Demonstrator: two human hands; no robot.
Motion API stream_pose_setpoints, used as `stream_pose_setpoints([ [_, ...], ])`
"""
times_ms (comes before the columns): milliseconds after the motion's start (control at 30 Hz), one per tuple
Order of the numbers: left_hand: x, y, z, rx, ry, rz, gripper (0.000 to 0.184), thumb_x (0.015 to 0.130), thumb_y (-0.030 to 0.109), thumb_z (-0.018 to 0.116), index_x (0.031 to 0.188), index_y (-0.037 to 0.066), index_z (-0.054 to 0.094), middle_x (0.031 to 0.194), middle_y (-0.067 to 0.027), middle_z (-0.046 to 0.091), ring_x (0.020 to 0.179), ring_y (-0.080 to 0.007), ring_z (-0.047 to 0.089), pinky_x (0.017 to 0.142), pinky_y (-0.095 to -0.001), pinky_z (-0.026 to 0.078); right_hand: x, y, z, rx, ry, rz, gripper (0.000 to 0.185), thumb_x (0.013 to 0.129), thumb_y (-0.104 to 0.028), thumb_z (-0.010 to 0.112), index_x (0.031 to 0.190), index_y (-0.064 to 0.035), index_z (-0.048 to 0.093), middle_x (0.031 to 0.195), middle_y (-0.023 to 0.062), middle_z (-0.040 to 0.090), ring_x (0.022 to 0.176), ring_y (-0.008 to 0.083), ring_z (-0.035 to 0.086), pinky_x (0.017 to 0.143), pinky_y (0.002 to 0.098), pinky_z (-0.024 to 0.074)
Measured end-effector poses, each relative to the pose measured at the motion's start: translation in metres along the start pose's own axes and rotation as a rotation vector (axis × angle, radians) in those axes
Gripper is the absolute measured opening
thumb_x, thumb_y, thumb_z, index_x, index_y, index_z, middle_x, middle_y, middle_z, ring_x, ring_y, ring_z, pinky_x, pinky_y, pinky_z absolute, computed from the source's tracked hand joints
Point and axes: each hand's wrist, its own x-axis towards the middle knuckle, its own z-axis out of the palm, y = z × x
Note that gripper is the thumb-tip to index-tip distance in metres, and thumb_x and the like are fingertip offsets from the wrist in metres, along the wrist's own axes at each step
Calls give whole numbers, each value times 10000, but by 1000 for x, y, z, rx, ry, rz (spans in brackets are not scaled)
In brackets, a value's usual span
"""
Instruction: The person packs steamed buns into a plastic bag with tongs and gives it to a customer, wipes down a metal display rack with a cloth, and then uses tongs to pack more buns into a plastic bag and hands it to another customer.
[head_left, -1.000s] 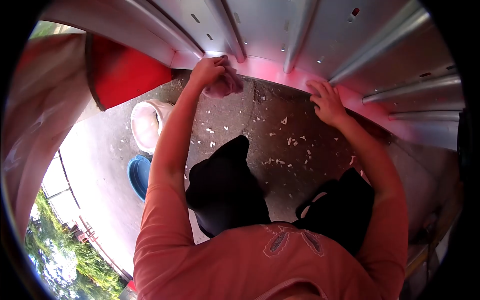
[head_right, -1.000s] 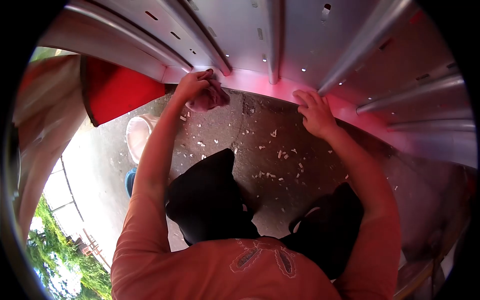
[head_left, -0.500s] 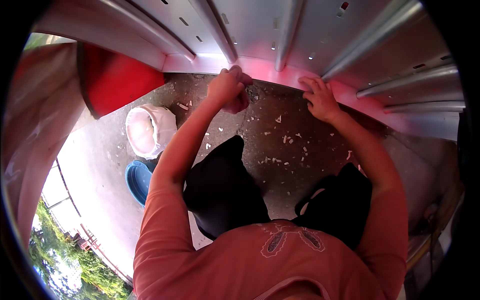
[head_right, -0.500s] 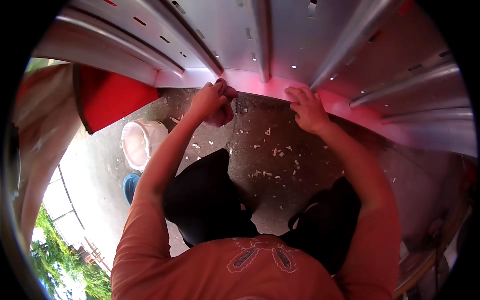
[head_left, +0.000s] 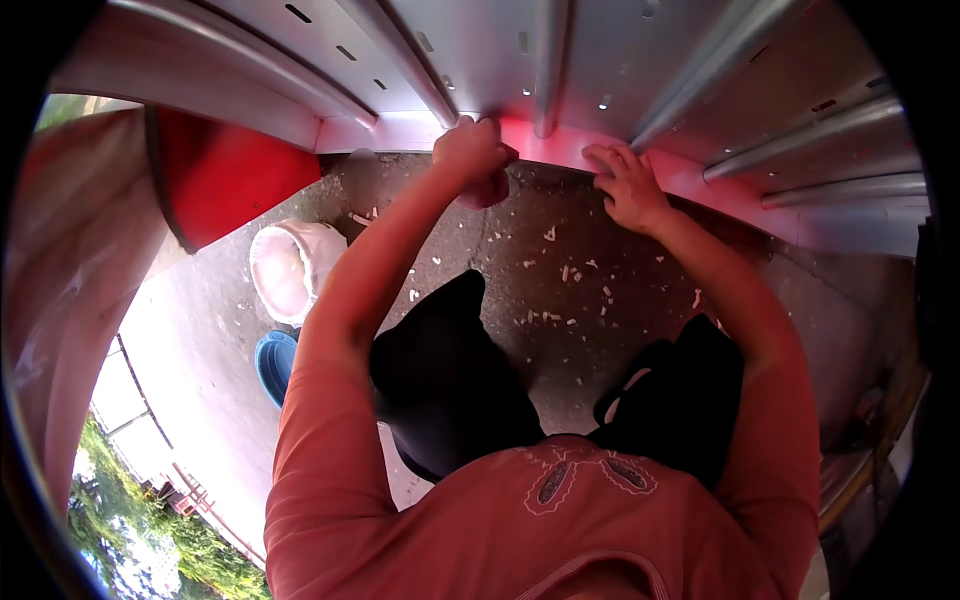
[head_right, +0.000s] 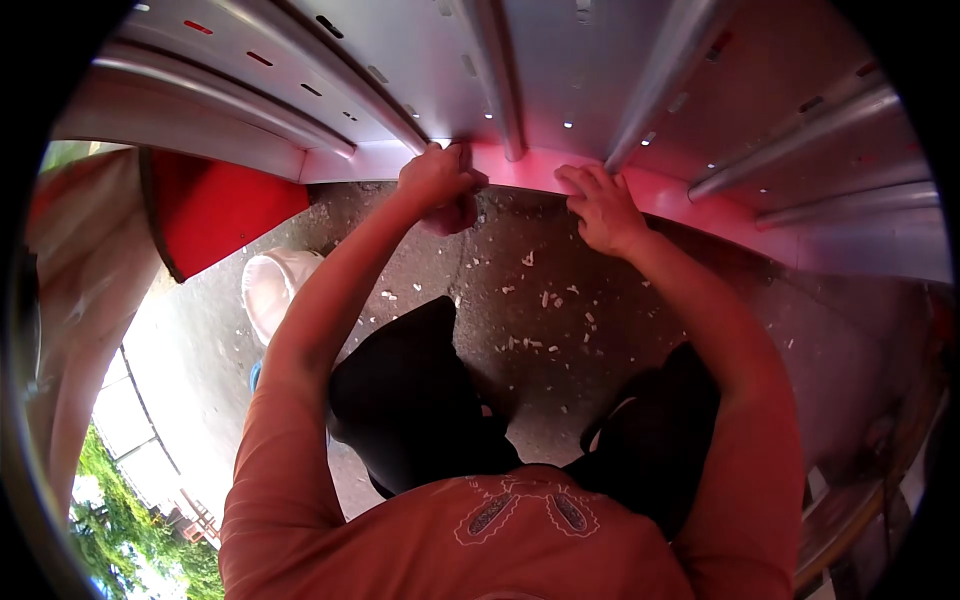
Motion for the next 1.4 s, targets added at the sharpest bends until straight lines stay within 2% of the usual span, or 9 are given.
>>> stream_pose_setpoints([
  [233,22,16,11,6,-24,261,381,739,432,662,982,139,636,1037,-91,610,923,-278,606,787,-379,490,-1,0,1,4,5,-3,166,623,-76,611,784,-45,640,1311,25,406,1193,247,374,936,422,327],
  [367,31,5,7,-203,-119,312,274,772,262,599,997,113,647,937,-93,663,874,-265,625,770,-362,483,-2,-2,1,18,-11,12,147,630,-81,617,773,-54,638,1306,21,412,1199,241,368,933,429,333],
  [533,-1,11,12,-352,-571,462,304,720,90,553,995,89,684,893,-110,679,845,-233,641,804,-334,480,4,9,-4,124,-108,50,103,680,-69,611,783,-62,612,1275,49,470,1173,266,412,903,431,377],
  [633,-32,0,38,-426,-606,523,323,690,99,567,990,18,657,950,-152,632,916,-246,605,843,-341,457,27,7,-4,411,-94,327,115,711,-53,589,825,-49,575,1217,82,530,1081,304,485,859,412,418],
  [767,-65,-8,39,-561,-689,514,362,690,142,589,1025,12,630,936,-155,587,936,-258,569,848,-339,440,54,5,11,384,126,30,57,728,-4,524,779,-29,514,1170,98,560,984,321,521,817,402,439],
  [1167,-66,-21,65,-688,-664,512,338,706,132,587,1011,-13,612,933,-148,585,920,-268,568,844,-345,444,60,1,45,255,192,123,112,692,-2,546,768,-78,580,1171,34,576,1038,288,505,857,394,434],
  [1267,-65,-16,67,-693,-434,587,289,679,147,580,930,13,627,782,-175,629,743,-283,624,696,-371,481,69,10,41,482,1,198,148,687,-10,560,796,-105,594,1180,12,571,1055,283,502,850,395,438],
  [1367,-64,-13,62,-685,-393,636,281,681,145,579,920,6,624,797,-176,633,757,-281,623,704,-365,481,71,14,28,1090,14,537,201,644,37,539,803,-83,568,1189,123,550,1038,331,519,882,392,420],
  [1400,-64,-14,62,-692,-399,618,282,680,146,579,921,8,624,806,-176,633,766,-282,623,710,-363,480,68,7,31,772,129,401,166,666,26,533,784,-82,577,1129,121,577,1008,314,542,865,383,429],
])
